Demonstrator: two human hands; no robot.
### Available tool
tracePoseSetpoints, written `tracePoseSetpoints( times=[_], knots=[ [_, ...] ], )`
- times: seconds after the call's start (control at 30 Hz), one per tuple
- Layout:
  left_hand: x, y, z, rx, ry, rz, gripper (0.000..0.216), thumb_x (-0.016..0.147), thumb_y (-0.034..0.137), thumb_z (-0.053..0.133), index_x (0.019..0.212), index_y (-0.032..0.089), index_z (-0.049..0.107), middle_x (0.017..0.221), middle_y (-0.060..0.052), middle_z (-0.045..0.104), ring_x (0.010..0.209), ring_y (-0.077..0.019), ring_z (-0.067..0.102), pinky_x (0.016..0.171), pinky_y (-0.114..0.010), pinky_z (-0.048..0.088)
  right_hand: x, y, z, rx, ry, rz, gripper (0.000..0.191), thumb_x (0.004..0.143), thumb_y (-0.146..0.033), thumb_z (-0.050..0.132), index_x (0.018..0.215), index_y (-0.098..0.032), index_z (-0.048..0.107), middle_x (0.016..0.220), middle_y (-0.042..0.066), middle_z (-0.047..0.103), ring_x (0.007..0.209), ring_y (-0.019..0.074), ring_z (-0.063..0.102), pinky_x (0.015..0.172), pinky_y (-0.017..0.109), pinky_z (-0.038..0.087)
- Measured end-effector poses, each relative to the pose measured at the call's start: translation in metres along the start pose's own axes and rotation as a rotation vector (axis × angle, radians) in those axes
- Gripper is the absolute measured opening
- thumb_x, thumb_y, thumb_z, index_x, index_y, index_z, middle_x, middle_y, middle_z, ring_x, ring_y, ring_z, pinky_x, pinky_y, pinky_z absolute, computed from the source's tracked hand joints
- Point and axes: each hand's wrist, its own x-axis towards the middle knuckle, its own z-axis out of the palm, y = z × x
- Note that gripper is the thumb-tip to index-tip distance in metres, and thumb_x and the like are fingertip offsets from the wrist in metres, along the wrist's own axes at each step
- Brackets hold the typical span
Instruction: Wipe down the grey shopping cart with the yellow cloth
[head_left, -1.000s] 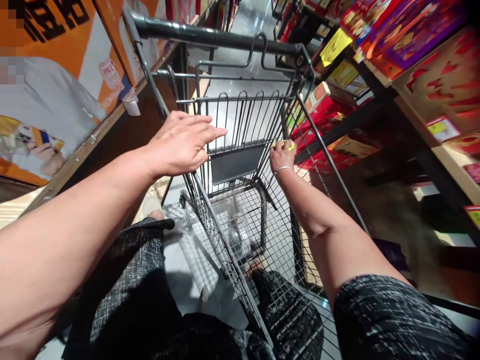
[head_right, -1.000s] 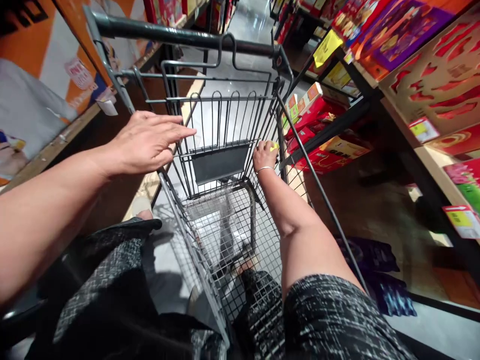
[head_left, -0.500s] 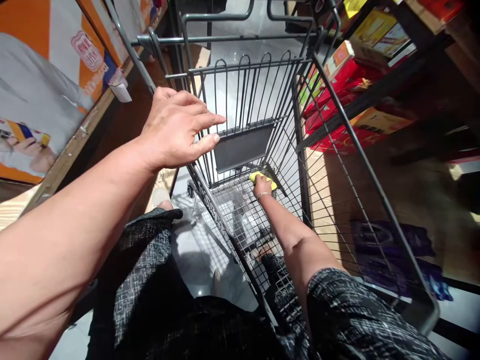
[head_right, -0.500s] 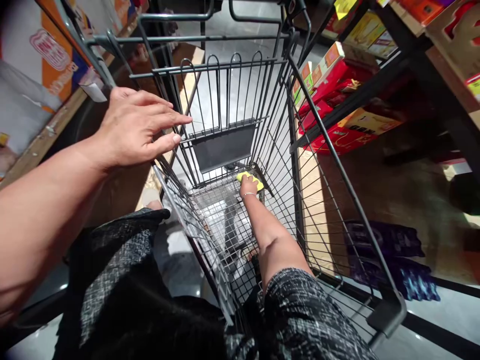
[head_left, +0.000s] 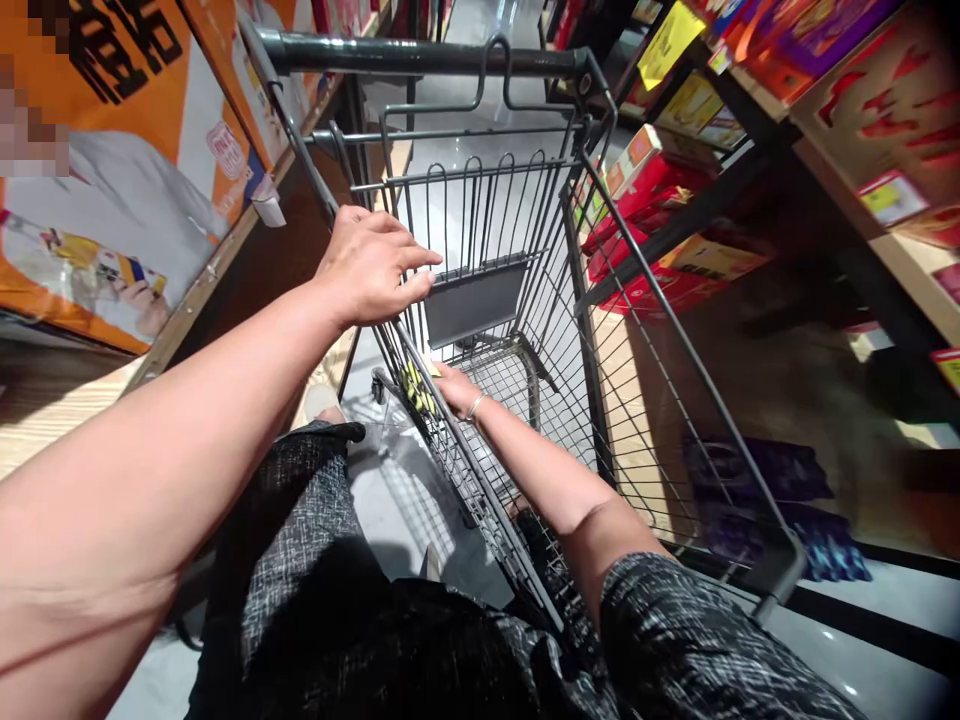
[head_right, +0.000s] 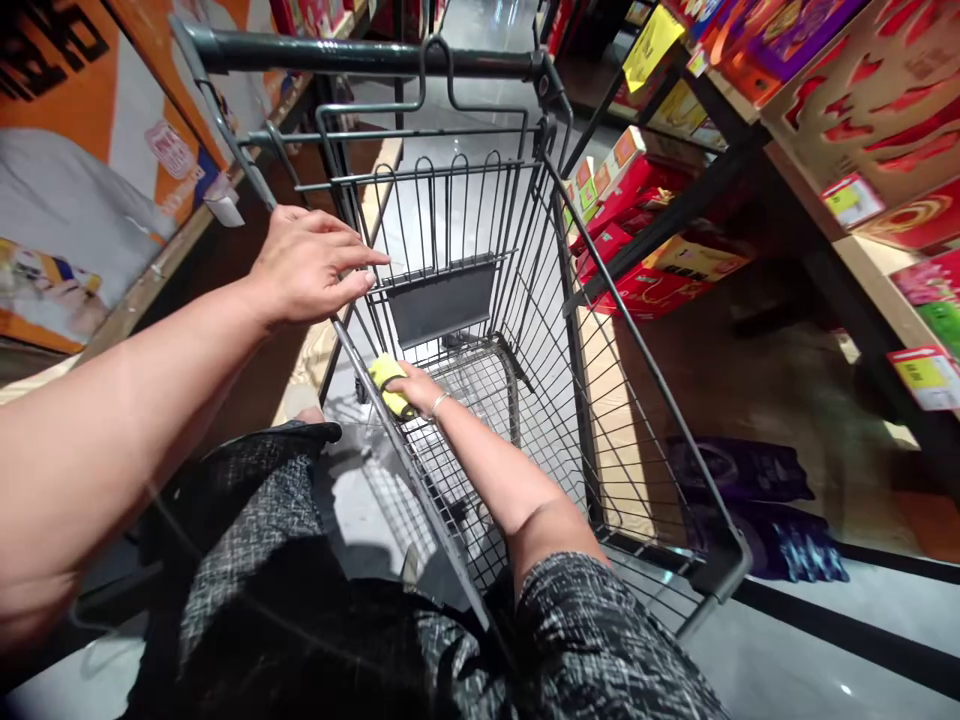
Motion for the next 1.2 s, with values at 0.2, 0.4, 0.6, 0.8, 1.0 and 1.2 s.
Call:
tracePoseSetpoints(
  times=[0.2, 0.4, 0.6, 0.8, 1.0, 1.2],
  knots=[
    [0.000, 0.002, -0.002, -0.027, 0.011, -0.001, 0.050, 0.096, 0.053, 0.036, 0.124, 0.034, 0.072, 0.117, -0.002, 0.074, 0.125, -0.0334, 0.055, 0.111, -0.055, 0.024, -0.050, -0.055, -0.055, 0.474, -0.192, -0.328, 0.046, 0.070, -0.026, 0.066, 0.116, -0.018, 0.060, 0.097, 0.004, 0.077, 0.079, 0.0178, 0.071, 0.073, 0.029, 0.061],
    [0.001, 0.000, -0.001, -0.035, 0.002, -0.008, 0.048, 0.095, 0.053, 0.038, 0.121, 0.033, 0.074, 0.115, -0.002, 0.075, 0.127, -0.0339, 0.054, 0.110, -0.054, 0.024, -0.048, 0.011, -0.069, -0.432, 0.116, 0.159, 0.025, 0.088, -0.020, 0.053, 0.110, -0.012, 0.061, 0.097, 0.011, 0.075, 0.084, 0.0186, 0.072, 0.079, 0.029, 0.059],
    [0.001, 0.003, -0.005, -0.033, -0.025, -0.033, 0.059, 0.095, 0.061, 0.030, 0.122, 0.032, 0.073, 0.118, 0.000, 0.073, 0.127, -0.0333, 0.049, 0.112, -0.058, 0.021, -0.049, 0.072, -0.077, -0.843, 0.342, 0.268, 0.049, 0.092, -0.015, 0.045, 0.141, -0.015, 0.046, 0.148, 0.020, 0.049, 0.132, 0.0322, 0.048, 0.109, 0.047, 0.041],
    [0.001, 0.006, -0.008, -0.069, -0.081, -0.056, 0.075, 0.094, 0.072, 0.018, 0.131, 0.030, 0.069, 0.116, 0.006, 0.072, 0.130, -0.0322, 0.040, 0.114, -0.066, 0.014, -0.048, 0.100, -0.058, -1.000, 0.344, 0.267, 0.070, 0.097, -0.030, 0.045, 0.162, -0.020, 0.020, 0.166, 0.018, 0.024, 0.147, 0.0366, 0.025, 0.115, 0.057, 0.030],
    [-0.001, 0.004, -0.005, -0.007, 0.019, 0.001, 0.061, 0.095, 0.060, 0.029, 0.121, 0.030, 0.075, 0.113, -0.003, 0.075, 0.119, -0.0338, 0.053, 0.109, -0.061, 0.026, -0.046, 0.124, -0.055, -0.861, 0.281, 0.128, 0.096, 0.082, -0.053, 0.072, 0.162, -0.026, 0.027, 0.172, 0.013, 0.012, 0.154, 0.0466, 0.004, 0.118, 0.072, 0.011],
    [-0.002, 0.006, -0.002, 0.020, 0.055, 0.033, 0.051, 0.095, 0.054, 0.033, 0.115, 0.033, 0.076, 0.107, -0.001, 0.077, 0.115, -0.0319, 0.057, 0.106, -0.054, 0.029, -0.059, 0.115, -0.083, -0.983, 0.300, 0.076, 0.068, 0.089, -0.043, 0.059, 0.154, -0.036, 0.042, 0.166, 0.003, 0.032, 0.150, 0.0346, 0.029, 0.120, 0.057, 0.029]
  ],
)
